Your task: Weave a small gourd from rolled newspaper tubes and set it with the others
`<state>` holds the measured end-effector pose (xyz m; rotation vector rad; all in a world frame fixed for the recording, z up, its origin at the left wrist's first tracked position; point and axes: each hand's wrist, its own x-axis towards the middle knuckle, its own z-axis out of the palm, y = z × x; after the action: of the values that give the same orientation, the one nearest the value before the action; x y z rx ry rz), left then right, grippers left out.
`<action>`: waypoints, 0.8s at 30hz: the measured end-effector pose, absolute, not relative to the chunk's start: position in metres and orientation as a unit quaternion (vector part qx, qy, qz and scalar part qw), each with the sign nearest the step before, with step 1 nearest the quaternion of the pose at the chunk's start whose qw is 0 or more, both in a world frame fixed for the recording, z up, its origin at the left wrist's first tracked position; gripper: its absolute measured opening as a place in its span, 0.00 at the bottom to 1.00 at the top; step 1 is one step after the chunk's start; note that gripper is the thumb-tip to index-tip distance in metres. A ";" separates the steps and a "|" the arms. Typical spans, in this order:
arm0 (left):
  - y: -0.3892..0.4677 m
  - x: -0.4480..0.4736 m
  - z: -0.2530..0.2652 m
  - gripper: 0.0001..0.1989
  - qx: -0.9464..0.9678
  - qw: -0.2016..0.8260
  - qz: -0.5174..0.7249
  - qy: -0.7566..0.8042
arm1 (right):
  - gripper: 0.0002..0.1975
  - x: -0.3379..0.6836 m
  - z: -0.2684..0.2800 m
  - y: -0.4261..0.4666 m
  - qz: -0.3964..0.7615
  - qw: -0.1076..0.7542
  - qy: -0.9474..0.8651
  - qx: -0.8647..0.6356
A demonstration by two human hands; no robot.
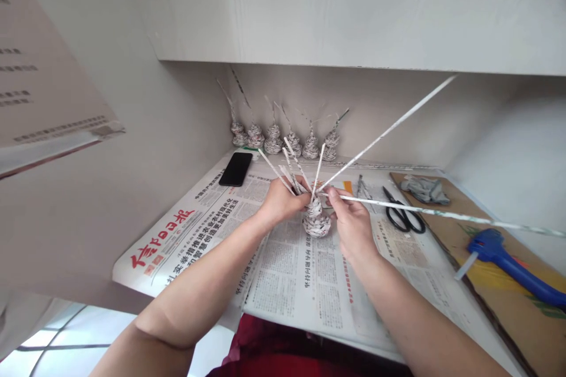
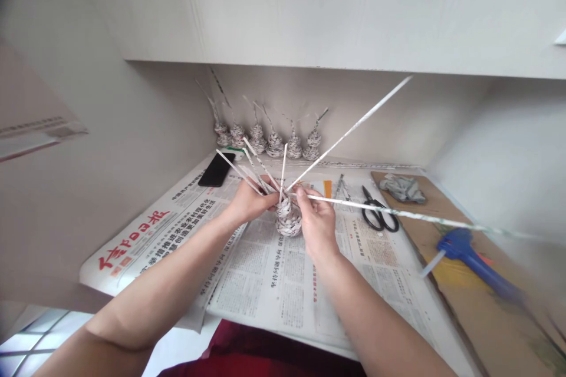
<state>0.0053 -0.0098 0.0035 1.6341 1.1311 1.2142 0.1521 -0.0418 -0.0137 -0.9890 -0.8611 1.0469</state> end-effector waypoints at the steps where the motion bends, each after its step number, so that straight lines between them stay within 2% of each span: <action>1: -0.009 0.005 0.004 0.03 0.640 0.392 0.481 0.454 | 0.16 0.153 -0.013 -0.041 0.460 0.663 -0.383 -0.449; 8: -0.009 0.004 0.008 0.03 0.638 0.361 0.477 0.484 | 0.23 0.155 -0.010 -0.052 0.500 0.544 -0.476 -0.476; 10: -0.010 0.005 0.009 0.03 0.639 0.362 0.474 0.486 | 0.18 0.156 -0.008 -0.056 0.450 0.554 -0.523 -0.466; 13: -0.013 0.006 0.009 0.02 0.649 0.368 0.471 0.471 | 0.10 0.159 -0.005 -0.057 0.312 0.577 -0.594 -0.466; 16: -0.016 0.008 0.007 0.03 0.668 0.353 0.475 0.451 | 0.04 0.163 -0.005 -0.054 0.206 0.567 -0.644 -0.470; 24: -0.021 0.013 0.007 0.01 0.684 0.347 0.482 0.423 | 0.04 0.162 -0.004 -0.056 0.154 0.558 -0.667 -0.469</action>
<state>0.0131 -0.0206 0.0067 1.7740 1.0972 1.2506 0.1621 -0.0556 -0.0041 -1.1064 -1.5744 0.3628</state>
